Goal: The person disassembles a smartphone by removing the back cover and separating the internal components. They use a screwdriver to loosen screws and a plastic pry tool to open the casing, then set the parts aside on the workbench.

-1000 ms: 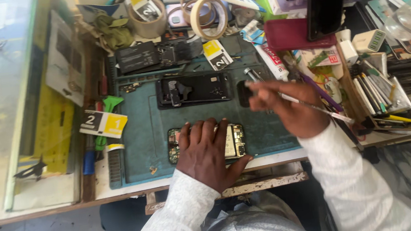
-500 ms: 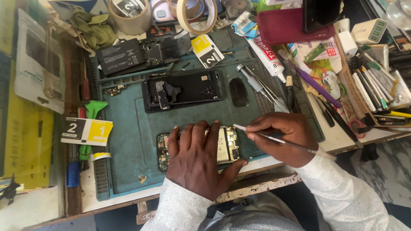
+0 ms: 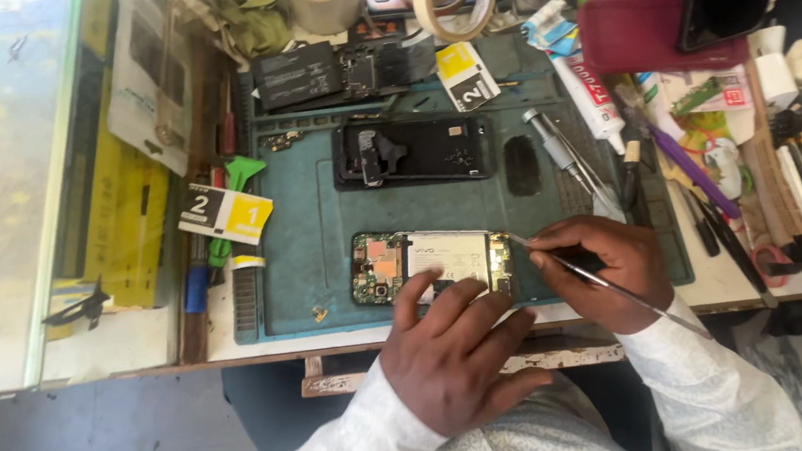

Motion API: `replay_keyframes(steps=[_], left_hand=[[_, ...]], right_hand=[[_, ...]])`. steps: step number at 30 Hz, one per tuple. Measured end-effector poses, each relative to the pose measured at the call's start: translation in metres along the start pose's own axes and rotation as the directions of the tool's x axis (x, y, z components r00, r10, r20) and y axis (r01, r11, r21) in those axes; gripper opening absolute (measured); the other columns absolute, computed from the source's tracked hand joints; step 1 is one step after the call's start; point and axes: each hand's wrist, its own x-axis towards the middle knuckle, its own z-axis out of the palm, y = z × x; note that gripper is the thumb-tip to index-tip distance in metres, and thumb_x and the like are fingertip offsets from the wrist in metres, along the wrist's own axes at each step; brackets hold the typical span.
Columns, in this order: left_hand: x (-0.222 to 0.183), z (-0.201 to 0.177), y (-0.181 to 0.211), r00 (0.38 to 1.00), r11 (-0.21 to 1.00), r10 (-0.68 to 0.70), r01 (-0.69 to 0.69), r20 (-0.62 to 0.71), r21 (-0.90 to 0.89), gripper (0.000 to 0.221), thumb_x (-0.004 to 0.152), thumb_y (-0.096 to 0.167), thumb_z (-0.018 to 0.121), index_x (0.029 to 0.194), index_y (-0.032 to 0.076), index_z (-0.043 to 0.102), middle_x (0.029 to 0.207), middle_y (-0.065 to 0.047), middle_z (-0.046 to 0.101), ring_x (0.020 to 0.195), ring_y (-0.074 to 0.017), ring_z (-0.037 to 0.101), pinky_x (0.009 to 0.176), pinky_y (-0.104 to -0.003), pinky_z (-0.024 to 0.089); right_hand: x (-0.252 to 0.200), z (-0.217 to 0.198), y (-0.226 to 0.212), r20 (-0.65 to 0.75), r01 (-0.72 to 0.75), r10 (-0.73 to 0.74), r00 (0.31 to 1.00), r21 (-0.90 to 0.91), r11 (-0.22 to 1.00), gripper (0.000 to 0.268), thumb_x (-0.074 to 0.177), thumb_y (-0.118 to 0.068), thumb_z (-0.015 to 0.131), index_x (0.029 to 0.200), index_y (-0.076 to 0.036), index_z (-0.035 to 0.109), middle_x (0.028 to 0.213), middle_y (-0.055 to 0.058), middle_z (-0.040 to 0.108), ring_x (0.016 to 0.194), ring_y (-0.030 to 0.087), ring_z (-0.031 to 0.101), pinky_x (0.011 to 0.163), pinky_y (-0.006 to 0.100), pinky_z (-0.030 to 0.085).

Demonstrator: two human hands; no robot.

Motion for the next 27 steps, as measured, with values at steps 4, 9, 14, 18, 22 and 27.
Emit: replay_keyframes(steps=[4,9,14,18,22,27], left_hand=[[-0.011,-0.019,-0.022,0.963,0.972,-0.234,0.235,-0.133,-0.009,0.026,0.082,0.027,0.082,0.105,0.016,0.075,0.100,-0.001,0.070,0.098,-0.0209,0.065,0.089,-0.042,0.042],[-0.023,-0.052,-0.057,0.901,0.888,-0.393,0.424,-0.186,0.180,0.021,0.086,0.011,0.076,0.107,0.010,0.075,0.099,-0.006,0.070,0.091,-0.0254,0.062,0.081,-0.039,0.041],[-0.020,-0.047,-0.061,0.904,0.884,-0.410,0.426,-0.121,0.191,0.019,0.088,0.016,0.077,0.105,0.011,0.075,0.100,-0.006,0.072,0.091,-0.0232,0.065,0.078,-0.040,0.041],[-0.012,-0.036,-0.051,0.932,0.924,-0.361,0.363,-0.032,0.121,0.041,0.083,0.035,0.082,0.114,0.009,0.073,0.111,-0.009,0.070,0.106,-0.0273,0.063,0.089,-0.043,0.042],[0.003,-0.024,-0.041,0.952,0.956,-0.291,0.284,0.099,0.079,0.074,0.070,0.058,0.083,0.123,0.009,0.068,0.131,-0.013,0.063,0.129,-0.0347,0.052,0.104,-0.052,0.036],[0.022,-0.006,-0.039,0.958,0.971,-0.236,0.225,0.160,0.085,0.088,0.069,0.065,0.080,0.133,0.008,0.061,0.142,-0.016,0.055,0.140,-0.0385,0.041,0.113,-0.061,0.024]], right_hand=[[0.000,0.001,0.003,-0.004,0.024,-0.025,1.000,-0.014,1.000,0.014,0.086,-0.001,0.077,0.099,-0.002,0.073,0.096,0.010,0.078,0.085,0.012,0.077,0.072,0.025,0.061],[-0.002,0.000,0.003,0.000,-0.032,0.032,0.999,-0.014,0.999,0.014,0.086,-0.003,0.077,0.100,-0.003,0.075,0.093,0.008,0.079,0.082,0.012,0.076,0.071,0.025,0.059],[-0.001,0.000,0.002,-0.006,-0.036,0.035,0.999,-0.026,0.999,0.014,0.086,-0.004,0.077,0.100,-0.003,0.075,0.093,0.007,0.079,0.082,0.012,0.076,0.071,0.025,0.059],[-0.001,0.000,0.002,-0.015,-0.030,0.030,0.999,0.012,0.999,0.013,0.086,-0.003,0.077,0.099,-0.003,0.075,0.093,0.008,0.078,0.081,0.013,0.075,0.070,0.025,0.058],[-0.001,-0.003,0.005,0.010,0.039,-0.039,0.999,0.025,0.999,0.013,0.086,-0.002,0.078,0.098,-0.003,0.074,0.093,0.008,0.078,0.081,0.013,0.076,0.068,0.025,0.058],[0.000,-0.003,0.004,0.019,0.143,-0.143,0.990,0.003,0.990,0.016,0.083,-0.001,0.080,0.095,-0.003,0.071,0.093,0.009,0.077,0.082,0.016,0.077,0.070,0.027,0.060]])
